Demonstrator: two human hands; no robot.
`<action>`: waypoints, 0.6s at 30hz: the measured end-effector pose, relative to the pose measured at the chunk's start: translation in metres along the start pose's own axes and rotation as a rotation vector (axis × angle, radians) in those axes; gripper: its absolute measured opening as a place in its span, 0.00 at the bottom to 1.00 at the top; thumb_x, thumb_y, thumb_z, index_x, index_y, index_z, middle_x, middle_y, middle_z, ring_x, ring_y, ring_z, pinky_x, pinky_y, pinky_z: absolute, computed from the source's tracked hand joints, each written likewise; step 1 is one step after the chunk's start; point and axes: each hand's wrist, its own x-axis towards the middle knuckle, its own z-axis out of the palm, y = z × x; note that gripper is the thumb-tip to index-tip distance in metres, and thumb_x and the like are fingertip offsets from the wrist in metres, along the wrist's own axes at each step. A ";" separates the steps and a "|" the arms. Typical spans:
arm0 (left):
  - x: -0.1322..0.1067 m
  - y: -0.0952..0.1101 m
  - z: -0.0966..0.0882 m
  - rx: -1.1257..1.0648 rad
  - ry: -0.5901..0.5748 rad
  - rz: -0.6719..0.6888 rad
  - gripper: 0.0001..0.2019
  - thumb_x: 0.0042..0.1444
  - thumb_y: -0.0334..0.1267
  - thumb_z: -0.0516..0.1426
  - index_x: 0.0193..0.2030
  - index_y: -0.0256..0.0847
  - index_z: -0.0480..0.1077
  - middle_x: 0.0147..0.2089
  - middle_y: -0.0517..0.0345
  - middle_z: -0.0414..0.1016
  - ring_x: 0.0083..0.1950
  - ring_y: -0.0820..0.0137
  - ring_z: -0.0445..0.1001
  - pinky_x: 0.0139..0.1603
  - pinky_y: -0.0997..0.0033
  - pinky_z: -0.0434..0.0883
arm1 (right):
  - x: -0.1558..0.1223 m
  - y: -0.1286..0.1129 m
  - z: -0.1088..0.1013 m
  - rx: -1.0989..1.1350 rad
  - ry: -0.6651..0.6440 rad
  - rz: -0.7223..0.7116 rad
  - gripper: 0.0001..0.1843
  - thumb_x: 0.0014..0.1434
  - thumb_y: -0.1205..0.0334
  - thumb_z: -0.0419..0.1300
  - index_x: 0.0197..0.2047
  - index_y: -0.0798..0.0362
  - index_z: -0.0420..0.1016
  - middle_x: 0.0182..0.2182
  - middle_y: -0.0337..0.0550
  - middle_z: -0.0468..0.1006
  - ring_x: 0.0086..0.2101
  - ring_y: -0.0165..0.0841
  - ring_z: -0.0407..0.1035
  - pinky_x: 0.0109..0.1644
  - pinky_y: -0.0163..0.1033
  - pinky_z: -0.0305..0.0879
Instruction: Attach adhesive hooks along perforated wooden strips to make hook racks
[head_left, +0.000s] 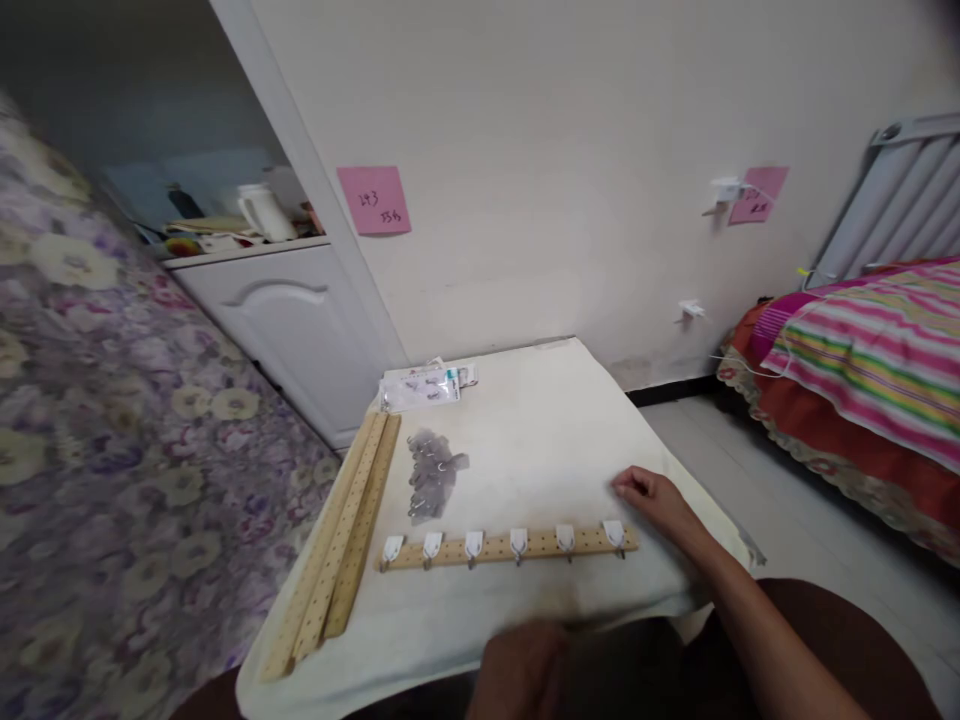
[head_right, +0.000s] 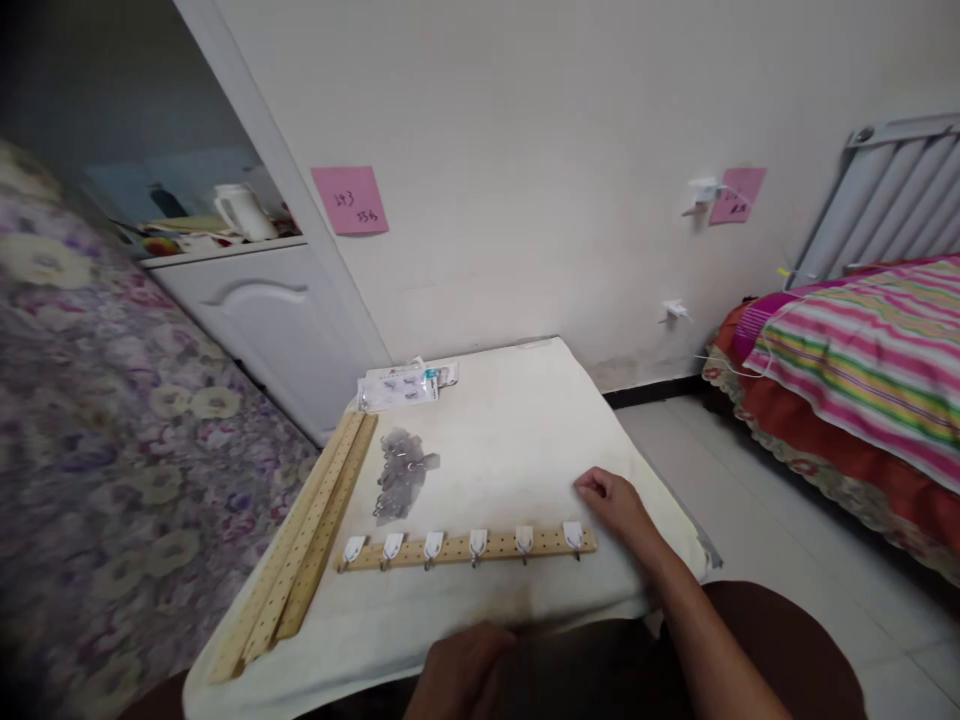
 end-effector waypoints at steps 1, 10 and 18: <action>-0.009 -0.006 -0.007 -0.012 0.028 -0.031 0.12 0.62 0.37 0.44 0.44 0.48 0.68 0.36 0.60 0.75 0.36 0.72 0.72 0.39 0.74 0.69 | 0.000 -0.002 0.002 -0.023 0.023 -0.021 0.10 0.53 0.55 0.54 0.30 0.53 0.70 0.28 0.41 0.74 0.32 0.34 0.66 0.37 0.37 0.62; -0.056 -0.088 -0.042 0.167 0.361 -0.268 0.10 0.63 0.41 0.46 0.40 0.46 0.67 0.34 0.63 0.75 0.34 0.73 0.74 0.36 0.76 0.67 | -0.009 -0.063 0.057 -0.262 -0.059 -0.302 0.07 0.56 0.63 0.54 0.30 0.52 0.73 0.31 0.43 0.74 0.35 0.34 0.65 0.43 0.39 0.59; -0.058 -0.102 -0.038 0.269 0.408 -0.252 0.12 0.63 0.40 0.46 0.37 0.46 0.69 0.31 0.62 0.75 0.33 0.74 0.74 0.35 0.77 0.67 | -0.017 -0.119 0.141 -0.721 -0.306 -0.331 0.13 0.46 0.59 0.64 0.37 0.52 0.76 0.38 0.46 0.74 0.43 0.41 0.61 0.47 0.44 0.51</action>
